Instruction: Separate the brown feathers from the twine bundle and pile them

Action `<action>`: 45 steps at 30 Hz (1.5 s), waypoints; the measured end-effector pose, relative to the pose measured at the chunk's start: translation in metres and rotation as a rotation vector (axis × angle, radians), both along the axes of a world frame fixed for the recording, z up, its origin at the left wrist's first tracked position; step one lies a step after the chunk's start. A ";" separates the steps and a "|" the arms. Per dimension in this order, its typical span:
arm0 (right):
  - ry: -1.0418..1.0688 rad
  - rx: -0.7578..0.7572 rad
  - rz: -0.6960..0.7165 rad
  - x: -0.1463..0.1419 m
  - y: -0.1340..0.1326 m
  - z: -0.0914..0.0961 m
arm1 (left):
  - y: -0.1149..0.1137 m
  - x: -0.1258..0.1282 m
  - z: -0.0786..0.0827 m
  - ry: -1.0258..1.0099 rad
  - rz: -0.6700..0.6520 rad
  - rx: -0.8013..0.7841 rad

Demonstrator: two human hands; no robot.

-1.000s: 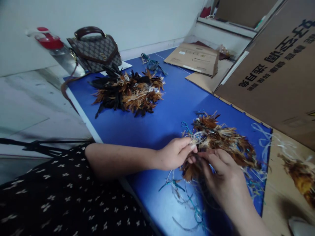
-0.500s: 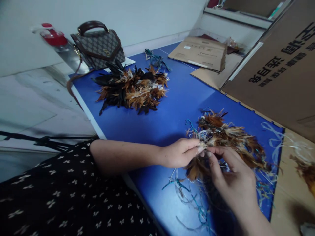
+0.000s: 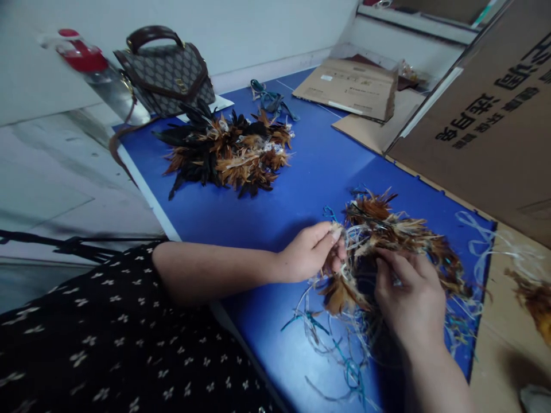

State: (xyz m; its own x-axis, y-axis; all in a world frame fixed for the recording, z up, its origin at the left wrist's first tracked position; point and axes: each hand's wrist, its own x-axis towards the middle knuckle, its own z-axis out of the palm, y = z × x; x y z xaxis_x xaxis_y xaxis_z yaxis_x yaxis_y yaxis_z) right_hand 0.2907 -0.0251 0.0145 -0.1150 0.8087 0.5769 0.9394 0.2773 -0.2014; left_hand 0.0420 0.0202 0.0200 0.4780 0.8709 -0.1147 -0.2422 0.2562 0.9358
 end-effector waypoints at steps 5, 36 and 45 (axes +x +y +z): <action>-0.143 -0.043 0.000 -0.003 0.013 -0.017 | 0.000 0.002 -0.005 0.019 0.113 0.053; 1.059 -0.506 -0.071 -0.074 -0.019 0.010 | -0.004 -0.004 -0.006 0.008 -0.001 0.377; 0.927 -0.455 0.029 -0.087 -0.022 0.015 | -0.007 -0.007 -0.007 0.002 0.049 0.252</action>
